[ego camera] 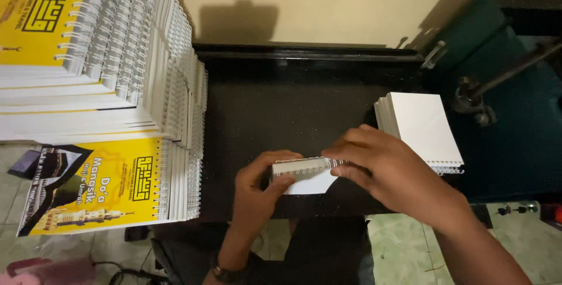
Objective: The person repeatedly picks up a spiral-bound notebook from a stack on the right, flips it over to reveal a yellow cover, and places it onto a growing stack on the left. This process is repeated continuously throughout the video.
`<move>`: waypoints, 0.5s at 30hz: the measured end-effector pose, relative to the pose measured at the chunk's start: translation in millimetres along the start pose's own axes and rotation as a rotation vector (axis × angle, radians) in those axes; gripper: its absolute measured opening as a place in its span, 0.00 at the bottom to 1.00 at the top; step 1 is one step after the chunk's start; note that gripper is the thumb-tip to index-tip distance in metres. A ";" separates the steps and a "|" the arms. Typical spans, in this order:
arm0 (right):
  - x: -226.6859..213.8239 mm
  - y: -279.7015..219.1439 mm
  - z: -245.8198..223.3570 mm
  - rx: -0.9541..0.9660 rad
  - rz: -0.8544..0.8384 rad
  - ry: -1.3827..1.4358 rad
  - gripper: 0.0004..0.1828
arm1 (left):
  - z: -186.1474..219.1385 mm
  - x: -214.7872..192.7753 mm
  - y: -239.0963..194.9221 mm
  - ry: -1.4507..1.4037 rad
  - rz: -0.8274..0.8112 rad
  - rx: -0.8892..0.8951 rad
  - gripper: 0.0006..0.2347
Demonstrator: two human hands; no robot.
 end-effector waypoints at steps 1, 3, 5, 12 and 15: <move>-0.9 0.7 -4.4 -0.044 0.039 -0.072 0.16 | 0.8 1.2 1.3 -0.019 -0.021 0.023 0.10; 2.4 -3.4 -6.6 -0.053 0.048 -0.162 0.17 | -7.1 -1.6 0.4 0.003 -0.030 0.029 0.10; 2.4 -5.4 -5.7 -0.060 0.057 -0.253 0.19 | -10.0 -4.3 0.5 0.025 -0.043 0.034 0.10; 3.4 -5.6 -4.0 0.008 0.027 -0.118 0.17 | 0.6 -2.4 -0.6 0.066 -0.095 0.072 0.08; 4.5 -5.9 -3.4 0.030 0.023 -0.079 0.24 | 1.2 -0.6 -1.2 0.076 -0.093 0.079 0.09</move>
Point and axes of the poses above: each hand's wrist, its own y-axis towards the middle knuckle, its own x-axis out of the palm, z = x × y, the point moved 6 cm from there along y, towards the middle knuckle, and after that the axes turned 5 degrees about -x, right-handed, at the moved point
